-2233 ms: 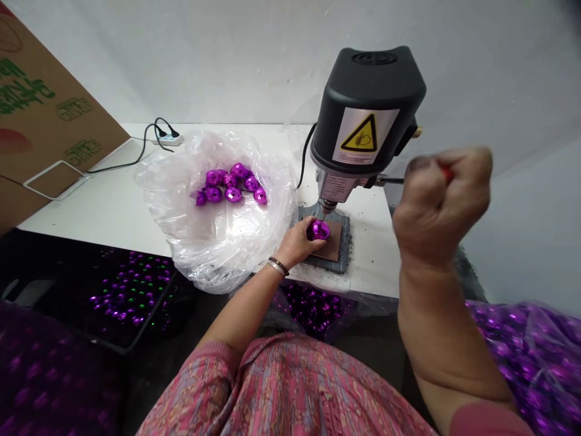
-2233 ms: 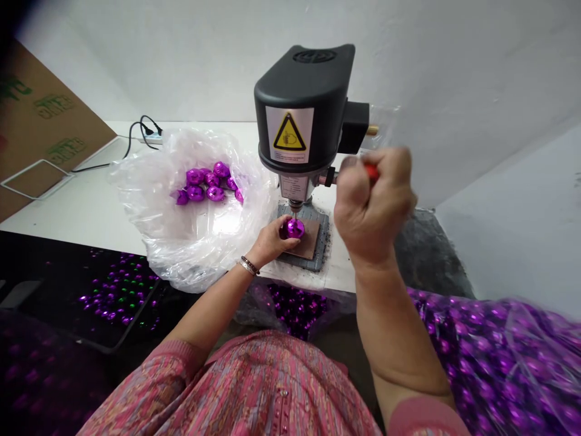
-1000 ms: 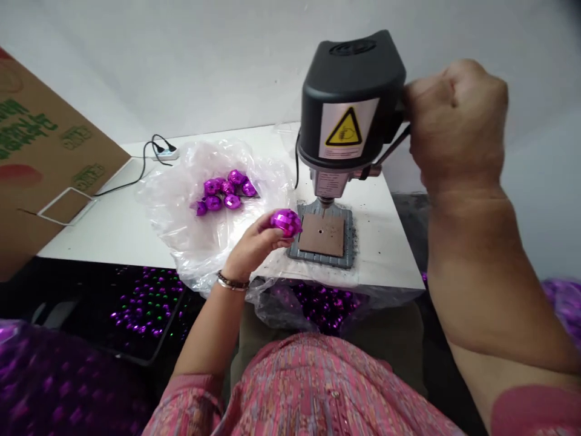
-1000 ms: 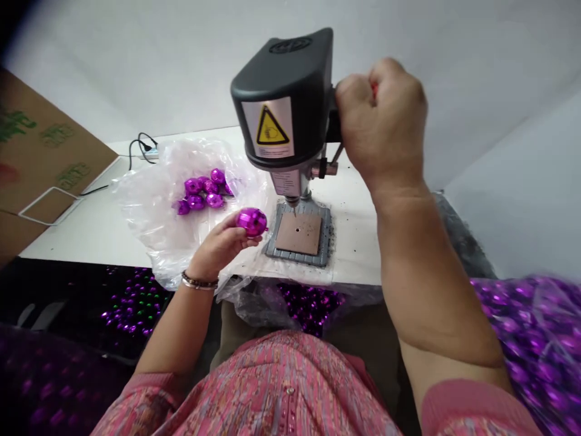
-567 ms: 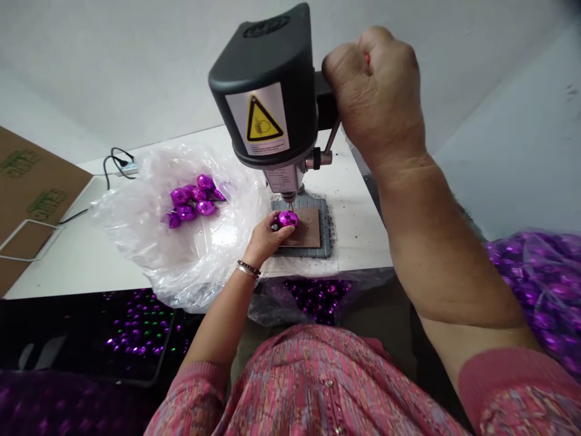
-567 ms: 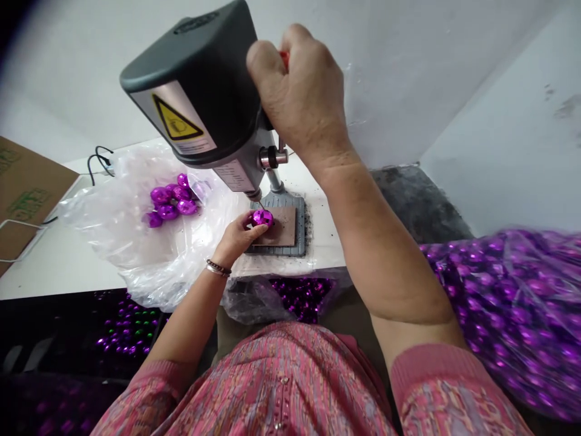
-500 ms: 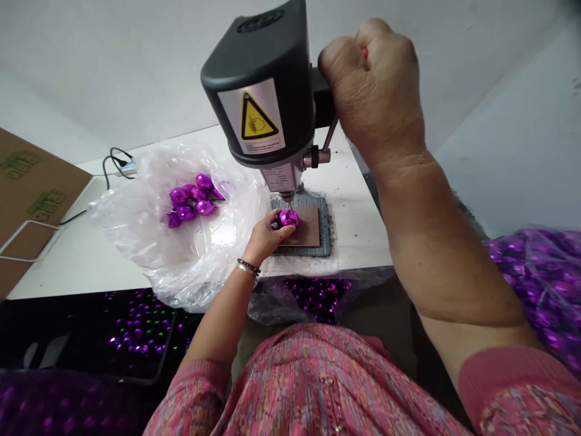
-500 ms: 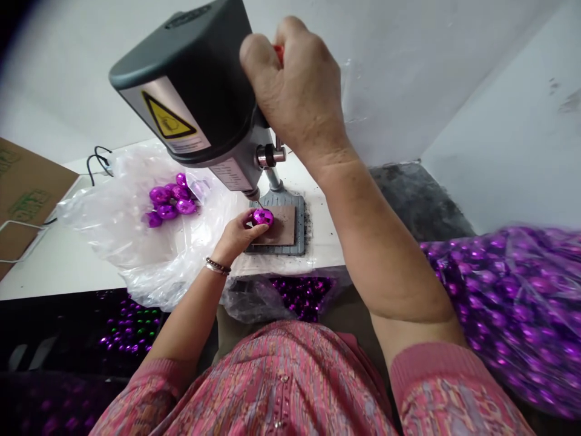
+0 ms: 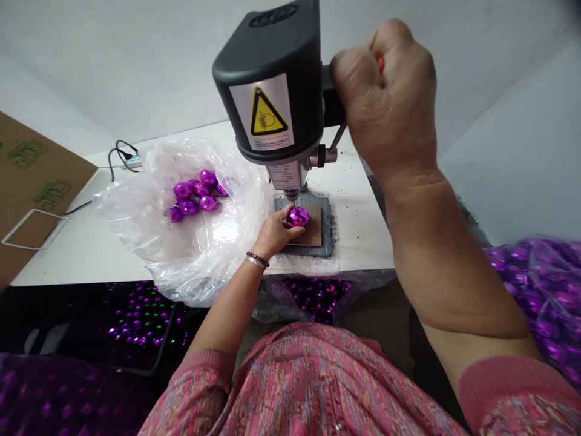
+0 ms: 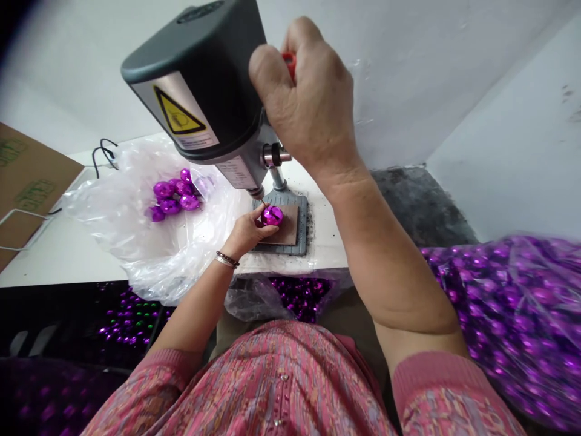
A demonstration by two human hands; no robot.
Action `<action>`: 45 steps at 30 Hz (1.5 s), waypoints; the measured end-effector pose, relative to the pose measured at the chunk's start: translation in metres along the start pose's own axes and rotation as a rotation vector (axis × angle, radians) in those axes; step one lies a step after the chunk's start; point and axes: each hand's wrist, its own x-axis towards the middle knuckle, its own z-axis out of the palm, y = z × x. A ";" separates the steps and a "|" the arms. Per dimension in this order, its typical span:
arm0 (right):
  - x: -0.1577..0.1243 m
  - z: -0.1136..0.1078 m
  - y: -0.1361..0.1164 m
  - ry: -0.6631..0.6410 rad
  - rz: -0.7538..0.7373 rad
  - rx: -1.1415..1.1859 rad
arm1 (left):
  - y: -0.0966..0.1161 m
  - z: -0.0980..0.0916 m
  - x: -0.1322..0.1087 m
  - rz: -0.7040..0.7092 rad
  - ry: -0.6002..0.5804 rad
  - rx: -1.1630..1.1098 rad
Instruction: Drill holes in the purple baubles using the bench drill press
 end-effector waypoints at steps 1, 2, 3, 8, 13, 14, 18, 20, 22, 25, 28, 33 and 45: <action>-0.005 -0.001 0.002 0.005 -0.044 0.011 | 0.000 0.001 -0.001 -0.001 0.004 -0.003; -0.012 -0.003 0.005 0.009 -0.097 0.018 | -0.001 0.001 -0.001 0.001 0.008 -0.005; -0.019 -0.004 0.009 0.013 -0.161 0.020 | -0.002 0.002 -0.001 0.005 0.012 -0.007; -0.066 -0.008 0.036 0.099 -0.494 -0.169 | -0.007 0.004 -0.002 0.026 0.012 -0.031; -0.093 -0.002 0.058 0.211 -0.687 -0.332 | -0.012 0.007 0.000 0.068 0.017 -0.035; -0.096 0.000 0.061 0.215 -0.692 -0.333 | -0.014 0.008 0.000 0.072 0.020 -0.032; -0.102 0.006 0.067 0.244 -0.690 -0.329 | -0.018 0.010 0.002 0.097 0.019 -0.023; -0.105 0.008 0.069 0.267 -0.691 -0.330 | -0.018 0.010 0.002 0.105 0.015 -0.015; -0.108 0.011 0.071 0.284 -0.683 -0.320 | -0.017 0.010 0.001 0.107 0.013 -0.006; -0.110 0.016 0.074 0.313 -0.669 -0.261 | -0.015 0.009 0.001 0.095 0.017 0.007; -0.113 0.022 0.079 0.322 -0.651 -0.163 | -0.014 0.008 0.000 0.087 0.024 0.021; -0.119 0.029 0.083 0.296 -0.662 -0.071 | -0.013 0.007 -0.002 0.102 0.008 0.025; -0.049 0.006 0.030 0.271 -0.326 -0.101 | -0.013 -0.009 -0.060 0.245 -0.117 -0.105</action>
